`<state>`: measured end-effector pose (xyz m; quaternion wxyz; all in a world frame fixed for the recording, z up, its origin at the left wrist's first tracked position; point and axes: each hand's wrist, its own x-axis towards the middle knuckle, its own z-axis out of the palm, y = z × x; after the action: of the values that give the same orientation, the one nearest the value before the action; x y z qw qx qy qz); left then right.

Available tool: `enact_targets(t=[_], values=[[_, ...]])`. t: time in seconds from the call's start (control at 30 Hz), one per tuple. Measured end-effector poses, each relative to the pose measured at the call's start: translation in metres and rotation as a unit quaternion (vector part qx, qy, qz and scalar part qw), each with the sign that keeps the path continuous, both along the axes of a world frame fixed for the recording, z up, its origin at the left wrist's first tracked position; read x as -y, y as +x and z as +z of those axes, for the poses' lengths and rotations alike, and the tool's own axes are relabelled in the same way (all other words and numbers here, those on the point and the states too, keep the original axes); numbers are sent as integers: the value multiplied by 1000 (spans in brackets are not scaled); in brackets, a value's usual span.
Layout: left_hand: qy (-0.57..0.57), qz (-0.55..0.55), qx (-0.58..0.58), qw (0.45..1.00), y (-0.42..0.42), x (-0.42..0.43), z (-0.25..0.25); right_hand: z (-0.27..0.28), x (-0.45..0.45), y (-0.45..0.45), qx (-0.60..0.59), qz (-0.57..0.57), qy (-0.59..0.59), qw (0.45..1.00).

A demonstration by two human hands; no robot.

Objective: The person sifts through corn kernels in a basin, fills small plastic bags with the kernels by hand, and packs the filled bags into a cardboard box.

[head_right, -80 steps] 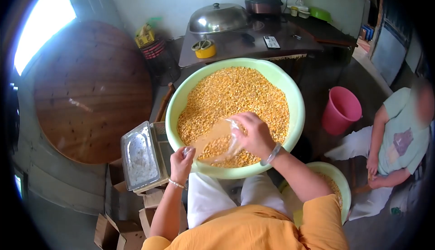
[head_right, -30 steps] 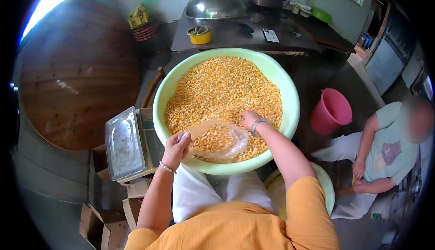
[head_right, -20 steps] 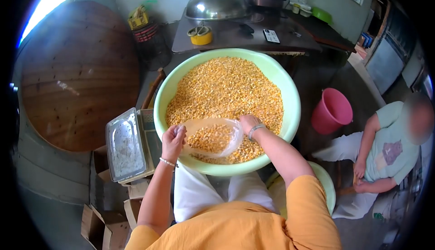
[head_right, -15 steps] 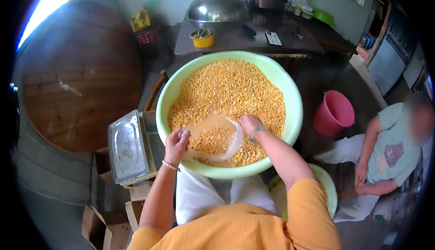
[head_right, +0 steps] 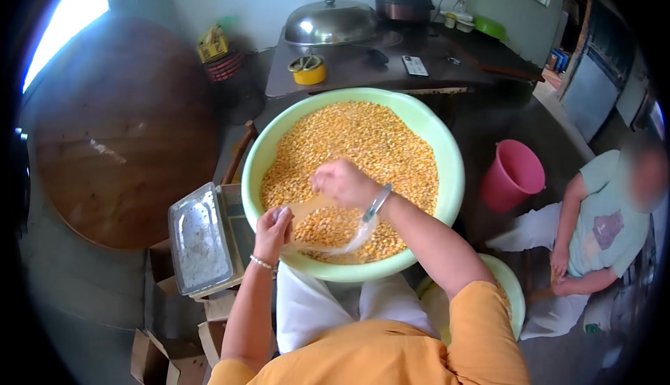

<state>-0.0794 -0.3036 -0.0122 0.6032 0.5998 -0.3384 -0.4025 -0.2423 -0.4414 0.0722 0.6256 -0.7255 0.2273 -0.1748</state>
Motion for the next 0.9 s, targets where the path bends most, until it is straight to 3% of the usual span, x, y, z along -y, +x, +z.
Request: enact_targets(t=[0.07,0.17,0.3,0.43,0.53,0.57,0.67,0.73,0.8,0.87,0.9], values=[[-10,-4,-19,1000,2,0,-1,-19,-14,19,-66,62,-131,987],[-14,-13,-43,999,6,0,-6,-64,-10,37,-162,59,-205,964],[-8,-21,-24,999,4,-3,-1,-69,0,33,-227,16,-270,936],[-3,-31,-26,999,4,-3,-2,-70,6,15,-131,72,-322,935],[-4,-27,-15,1000,2,-4,0,-52,0,-4,-68,37,-269,960],[-4,-26,-13,1000,3,-4,-1,-44,-2,-11,-34,-13,-182,983],[1,-19,-3,1000,1,-4,-3,-55,11,-26,120,-204,-209,949],[7,-9,6,1000,-1,-2,-1,-49,14,-38,31,-212,-358,909],[20,31,108,993,-1,2,-7,-72,11,-41,-41,-218,-472,853],[36,72,210,974,-1,5,-15,-89,9,-45,-164,-200,-403,878],[7,88,203,975,-11,5,-5,-88,4,-46,-224,-191,-361,885]])
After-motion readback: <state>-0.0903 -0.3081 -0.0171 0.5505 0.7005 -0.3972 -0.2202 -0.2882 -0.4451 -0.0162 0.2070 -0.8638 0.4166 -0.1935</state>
